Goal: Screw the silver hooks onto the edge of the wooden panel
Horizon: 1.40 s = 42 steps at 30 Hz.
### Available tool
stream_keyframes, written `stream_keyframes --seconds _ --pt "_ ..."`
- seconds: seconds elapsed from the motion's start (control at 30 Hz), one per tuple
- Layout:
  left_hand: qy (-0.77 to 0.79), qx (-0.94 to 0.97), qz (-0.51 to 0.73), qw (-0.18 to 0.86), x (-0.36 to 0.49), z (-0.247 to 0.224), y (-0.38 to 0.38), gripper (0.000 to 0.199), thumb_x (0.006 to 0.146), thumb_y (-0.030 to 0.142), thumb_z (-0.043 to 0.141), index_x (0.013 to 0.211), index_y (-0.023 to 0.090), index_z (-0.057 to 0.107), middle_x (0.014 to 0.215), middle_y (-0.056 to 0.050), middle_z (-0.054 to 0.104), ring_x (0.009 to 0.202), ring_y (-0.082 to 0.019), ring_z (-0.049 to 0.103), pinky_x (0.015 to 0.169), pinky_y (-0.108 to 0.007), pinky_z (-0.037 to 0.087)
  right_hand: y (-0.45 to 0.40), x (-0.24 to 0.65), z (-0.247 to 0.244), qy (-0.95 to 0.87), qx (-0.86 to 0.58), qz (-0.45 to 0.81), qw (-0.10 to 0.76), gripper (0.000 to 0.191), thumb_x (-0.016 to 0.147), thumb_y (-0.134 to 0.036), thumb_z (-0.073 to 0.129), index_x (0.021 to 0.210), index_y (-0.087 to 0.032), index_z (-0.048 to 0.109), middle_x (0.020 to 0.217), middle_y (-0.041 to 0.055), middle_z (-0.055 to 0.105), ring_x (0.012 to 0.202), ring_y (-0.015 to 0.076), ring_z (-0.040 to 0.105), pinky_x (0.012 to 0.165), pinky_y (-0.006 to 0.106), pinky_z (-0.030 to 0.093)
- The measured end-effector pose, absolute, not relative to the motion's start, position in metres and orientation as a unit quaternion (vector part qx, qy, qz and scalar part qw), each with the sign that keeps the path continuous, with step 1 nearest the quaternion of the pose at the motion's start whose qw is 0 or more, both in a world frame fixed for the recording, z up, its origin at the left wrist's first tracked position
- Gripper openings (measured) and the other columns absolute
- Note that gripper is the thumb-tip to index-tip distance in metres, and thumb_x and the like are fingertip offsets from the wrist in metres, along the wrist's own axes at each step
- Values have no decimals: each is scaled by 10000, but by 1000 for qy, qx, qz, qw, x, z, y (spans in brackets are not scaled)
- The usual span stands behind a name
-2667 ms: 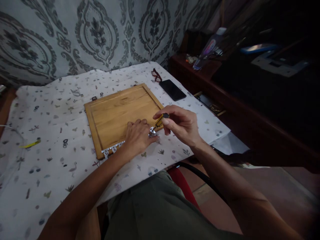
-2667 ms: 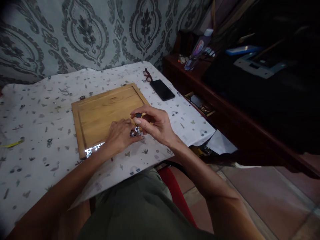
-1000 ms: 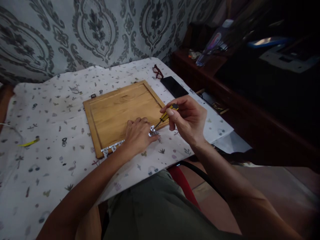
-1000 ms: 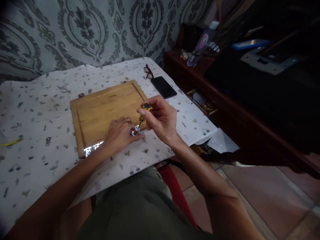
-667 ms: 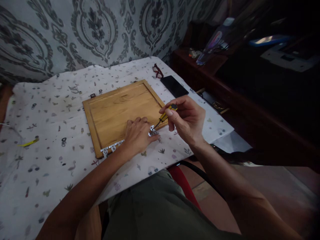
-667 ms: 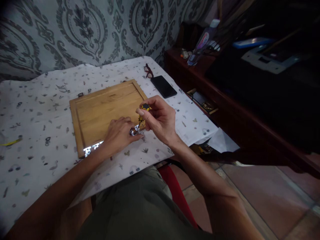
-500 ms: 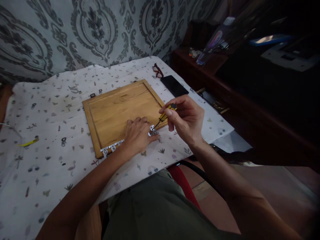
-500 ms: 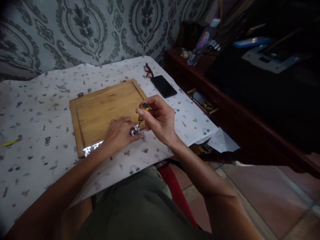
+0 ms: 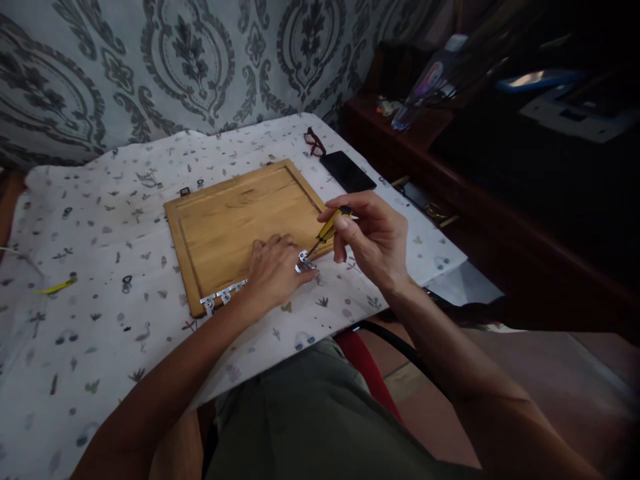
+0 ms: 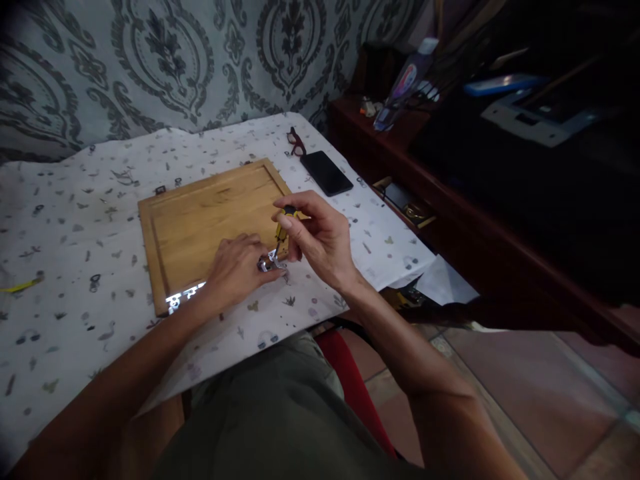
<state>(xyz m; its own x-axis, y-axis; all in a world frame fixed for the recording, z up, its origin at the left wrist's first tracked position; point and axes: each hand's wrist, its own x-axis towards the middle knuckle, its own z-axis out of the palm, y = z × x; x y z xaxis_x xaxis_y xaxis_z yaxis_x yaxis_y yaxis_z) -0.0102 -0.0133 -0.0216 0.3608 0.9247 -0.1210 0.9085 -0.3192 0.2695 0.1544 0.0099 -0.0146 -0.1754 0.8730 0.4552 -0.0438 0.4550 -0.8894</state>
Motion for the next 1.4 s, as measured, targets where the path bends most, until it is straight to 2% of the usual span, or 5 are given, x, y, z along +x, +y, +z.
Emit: stream_keyframes --seconds 0.23,0.5,0.83,1.07,1.4 --pt "558 817 31 138 -11 -25 -13 401 915 549 629 989 164 714 1102 -111 690 1117 -324 597 909 -477 445 8 152 -13 -645 -317 408 563 310 842 -469 784 908 -218 616 782 -37 704 344 26 502 286 169 363" --pt "563 813 38 145 -11 -24 -13 346 914 526 632 950 194 723 1063 -93 684 1089 -314 598 903 -479 442 7 158 -15 -676 -276 428 533 239 956 -420 666 1131 -259 694 906 -17 707 430 44 610 387 188 486" --pt "565 813 28 140 -11 -24 -13 377 911 547 629 917 179 706 1057 -102 684 1084 -308 597 892 -452 437 9 156 -17 -660 -291 424 547 287 895 -474 726 977 -218 627 829 -21 732 347 34 518 296 170 378" --pt "565 810 32 153 -10 -21 -13 363 917 547 618 914 199 721 1069 -96 687 1088 -319 600 902 -482 435 6 160 -14 -708 -282 418 494 298 968 -464 631 1162 -241 675 800 -21 681 416 52 578 383 187 456" --pt "567 810 31 146 -10 -24 -13 359 904 541 643 913 189 712 1060 -94 685 1087 -312 598 898 -472 445 6 157 -19 -679 -290 403 540 247 912 -433 716 1008 -210 670 915 1 683 417 28 555 372 174 445"
